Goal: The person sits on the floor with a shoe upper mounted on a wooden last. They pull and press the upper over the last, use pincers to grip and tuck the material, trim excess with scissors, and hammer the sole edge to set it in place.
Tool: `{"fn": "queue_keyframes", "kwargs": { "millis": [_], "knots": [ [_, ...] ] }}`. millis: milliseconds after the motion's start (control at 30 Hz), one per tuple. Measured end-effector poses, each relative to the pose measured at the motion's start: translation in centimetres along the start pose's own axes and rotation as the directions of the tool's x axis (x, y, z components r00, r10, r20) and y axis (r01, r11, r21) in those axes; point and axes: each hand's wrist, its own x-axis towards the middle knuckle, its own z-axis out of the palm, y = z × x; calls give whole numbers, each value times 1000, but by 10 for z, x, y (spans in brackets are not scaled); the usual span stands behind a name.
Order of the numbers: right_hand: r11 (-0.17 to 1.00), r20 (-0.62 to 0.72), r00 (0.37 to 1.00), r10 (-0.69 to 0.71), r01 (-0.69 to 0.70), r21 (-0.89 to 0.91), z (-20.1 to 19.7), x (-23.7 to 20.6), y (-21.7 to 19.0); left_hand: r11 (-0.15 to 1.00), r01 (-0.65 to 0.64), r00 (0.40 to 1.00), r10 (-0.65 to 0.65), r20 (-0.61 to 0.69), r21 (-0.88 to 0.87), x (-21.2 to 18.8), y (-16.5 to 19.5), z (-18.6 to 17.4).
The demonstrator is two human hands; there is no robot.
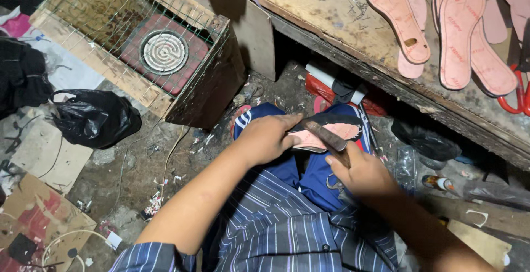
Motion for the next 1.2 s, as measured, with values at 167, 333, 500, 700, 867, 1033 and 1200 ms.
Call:
{"fn": "queue_keyframes", "kwargs": {
  "millis": [167,333,500,700,867,1033,1200],
  "knots": [
    [979,15,991,-132,128,156,-1,-1,1,993,-81,986,68,-150,-82,-25,-9,5],
    [977,-38,986,-163,156,-146,10,4,-6,990,-6,963,-31,-266,-138,-29,-7,4],
    [949,-26,956,-293,294,116,8,17,1,966,51,951,-124,-283,-252,-41,0,0],
    [954,56,968,-243,228,195,8,24,8,947,-82,920,-49,-388,-312,-44,-12,6],
    [983,120,976,-182,176,55,8,22,-12,954,-106,919,-13,-394,-280,-41,-20,11],
    [979,103,975,-196,189,74,-14,4,-27,912,-31,935,-118,-334,-409,-39,-19,9],
    [865,-164,893,-420,448,227,-18,-15,-43,916,-36,936,-109,-335,-400,-40,-19,6]
  ]
}}
